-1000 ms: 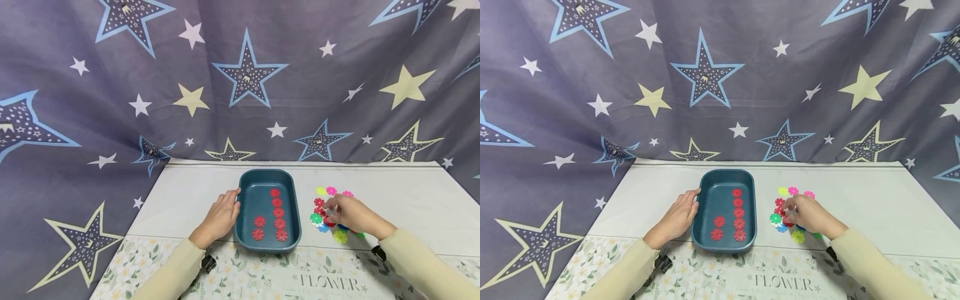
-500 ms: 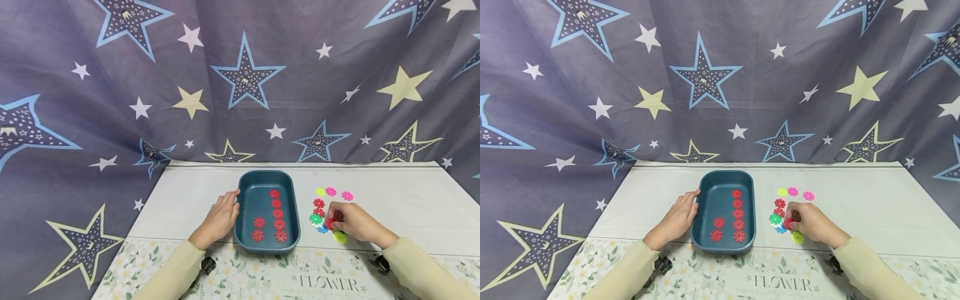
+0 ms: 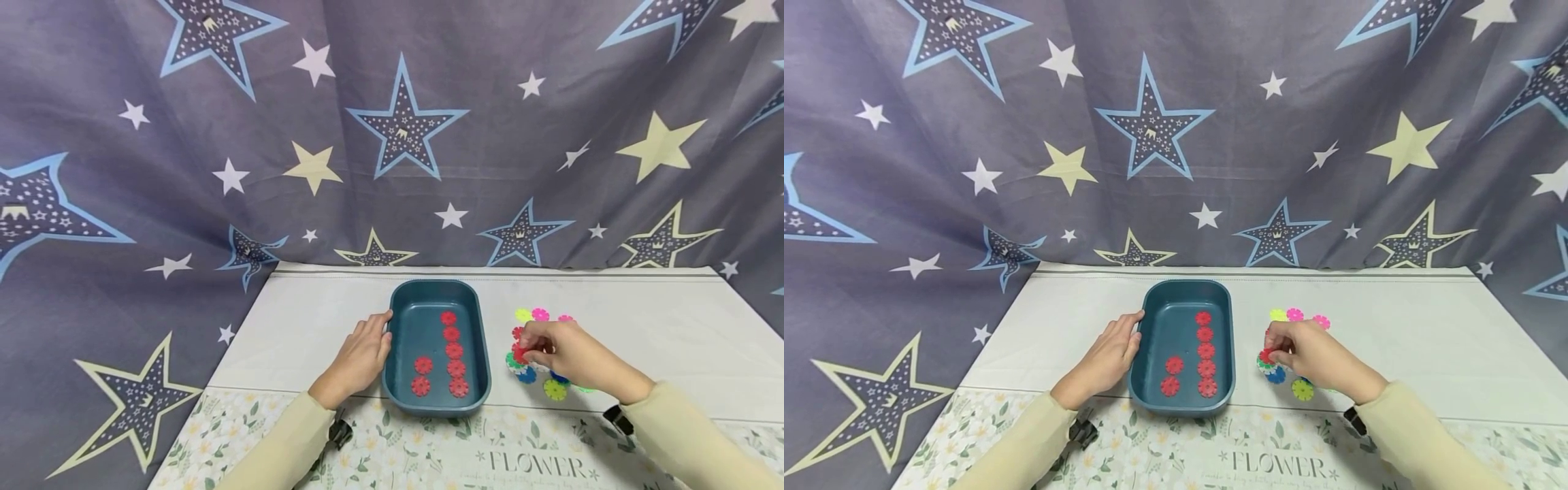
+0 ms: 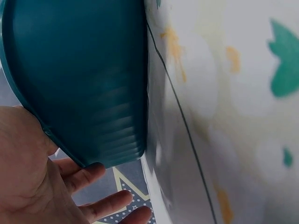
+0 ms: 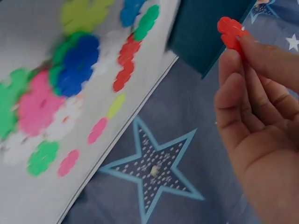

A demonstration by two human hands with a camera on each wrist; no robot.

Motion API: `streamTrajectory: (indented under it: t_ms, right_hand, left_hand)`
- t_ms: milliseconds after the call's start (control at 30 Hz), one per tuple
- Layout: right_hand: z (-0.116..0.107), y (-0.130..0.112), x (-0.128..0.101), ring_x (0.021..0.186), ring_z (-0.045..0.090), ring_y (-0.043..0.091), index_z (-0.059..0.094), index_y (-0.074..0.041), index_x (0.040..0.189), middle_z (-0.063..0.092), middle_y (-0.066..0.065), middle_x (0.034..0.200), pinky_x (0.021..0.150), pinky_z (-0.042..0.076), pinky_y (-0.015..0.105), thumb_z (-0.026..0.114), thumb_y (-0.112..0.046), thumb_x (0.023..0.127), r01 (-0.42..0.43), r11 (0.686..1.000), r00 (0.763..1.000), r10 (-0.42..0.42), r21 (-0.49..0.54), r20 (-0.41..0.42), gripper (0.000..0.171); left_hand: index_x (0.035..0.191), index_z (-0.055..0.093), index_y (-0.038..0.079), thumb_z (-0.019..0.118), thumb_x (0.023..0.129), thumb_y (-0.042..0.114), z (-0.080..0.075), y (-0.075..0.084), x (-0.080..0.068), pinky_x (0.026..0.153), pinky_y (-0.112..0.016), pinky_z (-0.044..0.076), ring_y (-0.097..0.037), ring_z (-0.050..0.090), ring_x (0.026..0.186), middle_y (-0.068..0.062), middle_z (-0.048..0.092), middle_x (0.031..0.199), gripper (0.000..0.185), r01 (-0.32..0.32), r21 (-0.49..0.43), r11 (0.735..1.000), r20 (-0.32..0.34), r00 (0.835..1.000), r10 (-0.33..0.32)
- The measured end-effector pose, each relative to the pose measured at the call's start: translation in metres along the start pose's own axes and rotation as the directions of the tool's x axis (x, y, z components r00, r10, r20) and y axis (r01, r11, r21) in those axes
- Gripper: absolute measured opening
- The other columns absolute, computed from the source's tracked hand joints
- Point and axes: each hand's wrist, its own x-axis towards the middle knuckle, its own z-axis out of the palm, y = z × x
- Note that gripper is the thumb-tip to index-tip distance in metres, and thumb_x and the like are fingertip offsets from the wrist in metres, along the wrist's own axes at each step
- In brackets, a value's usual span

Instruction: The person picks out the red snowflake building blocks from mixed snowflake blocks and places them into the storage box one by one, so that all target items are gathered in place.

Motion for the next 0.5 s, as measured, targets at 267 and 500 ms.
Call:
streamTrajectory:
  t_ms: [267,500]
  right_hand:
    - [0.02,-0.021,0.04,0.064,0.055,0.007,0.063,-0.018,0.083,0.061,-0.011,0.076,0.058,0.047,0.024,0.074,-0.001,0.08,0.15,0.988,0.988,-0.151,-0.035,-0.02,0.02]
    - [0.044,-0.032,0.085,0.072,0.061,0.003,0.064,-0.011,0.086,0.068,0.0,0.082,0.064,0.05,0.023,0.071,0.001,0.082,0.242,0.97,0.969,-0.241,-0.007,0.062,0.014]
  left_hand:
    - [0.138,0.042,0.002,0.043,0.101,0.017,0.001,-0.001,-0.001,0.075,-0.049,0.044,-0.033,0.05,0.104,-0.012,0.05,0.126,0.04,-0.002,-0.016,1.0,0.014,1.0,0.002]
    - [0.138,0.042,0.0,0.043,0.101,0.016,-0.001,0.0,-0.001,0.074,-0.049,0.044,-0.033,0.051,0.102,-0.013,0.05,0.126,0.04,-0.007,-0.014,1.0,0.013,1.0,0.007]
